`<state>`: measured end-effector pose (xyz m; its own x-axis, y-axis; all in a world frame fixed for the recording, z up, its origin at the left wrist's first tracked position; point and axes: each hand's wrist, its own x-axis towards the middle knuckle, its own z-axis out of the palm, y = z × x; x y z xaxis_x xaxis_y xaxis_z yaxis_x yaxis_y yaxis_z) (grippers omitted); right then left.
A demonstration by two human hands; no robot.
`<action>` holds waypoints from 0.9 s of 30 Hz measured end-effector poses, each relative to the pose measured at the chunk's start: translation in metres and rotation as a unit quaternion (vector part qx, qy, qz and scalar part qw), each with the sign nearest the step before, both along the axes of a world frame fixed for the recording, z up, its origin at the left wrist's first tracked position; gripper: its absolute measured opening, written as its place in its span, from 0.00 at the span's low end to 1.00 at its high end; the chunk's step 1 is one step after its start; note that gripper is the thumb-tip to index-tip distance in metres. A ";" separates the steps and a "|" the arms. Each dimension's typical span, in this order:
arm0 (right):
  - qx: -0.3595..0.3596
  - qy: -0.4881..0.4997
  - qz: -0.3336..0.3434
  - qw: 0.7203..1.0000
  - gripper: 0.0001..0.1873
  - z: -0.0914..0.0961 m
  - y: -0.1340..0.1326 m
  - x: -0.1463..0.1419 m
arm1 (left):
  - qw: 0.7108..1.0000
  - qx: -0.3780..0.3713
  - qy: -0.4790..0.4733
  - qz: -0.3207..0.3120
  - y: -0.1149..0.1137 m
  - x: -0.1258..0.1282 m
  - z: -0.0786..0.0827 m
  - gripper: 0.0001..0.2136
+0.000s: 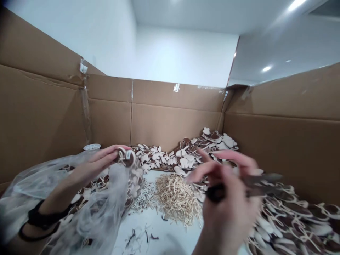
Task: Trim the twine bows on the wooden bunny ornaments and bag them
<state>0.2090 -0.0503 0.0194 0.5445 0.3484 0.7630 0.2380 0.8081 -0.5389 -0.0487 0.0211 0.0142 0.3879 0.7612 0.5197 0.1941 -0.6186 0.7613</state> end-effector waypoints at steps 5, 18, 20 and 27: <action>-0.111 -0.112 0.248 0.956 0.07 -0.004 0.021 -0.029 | 0.998 0.044 -0.042 -0.032 0.002 0.069 0.007 0.12; -0.117 -0.095 0.109 0.983 0.11 -0.002 0.041 0.013 | 0.947 0.048 0.298 -0.111 -0.026 0.082 -0.048 0.18; -0.099 -0.105 0.124 0.982 0.10 -0.002 0.033 0.014 | 0.929 0.047 0.342 -0.136 -0.027 0.081 -0.057 0.20; -0.114 -0.218 0.165 0.955 0.06 -0.003 0.011 0.011 | 0.918 0.112 0.335 -0.179 -0.020 0.078 -0.068 0.19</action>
<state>0.2203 -0.0392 0.0167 0.0240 0.6298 0.7764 0.2323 0.7519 -0.6170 0.0297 0.0014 -0.0533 0.8819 0.4261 0.2018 0.3263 -0.8606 0.3910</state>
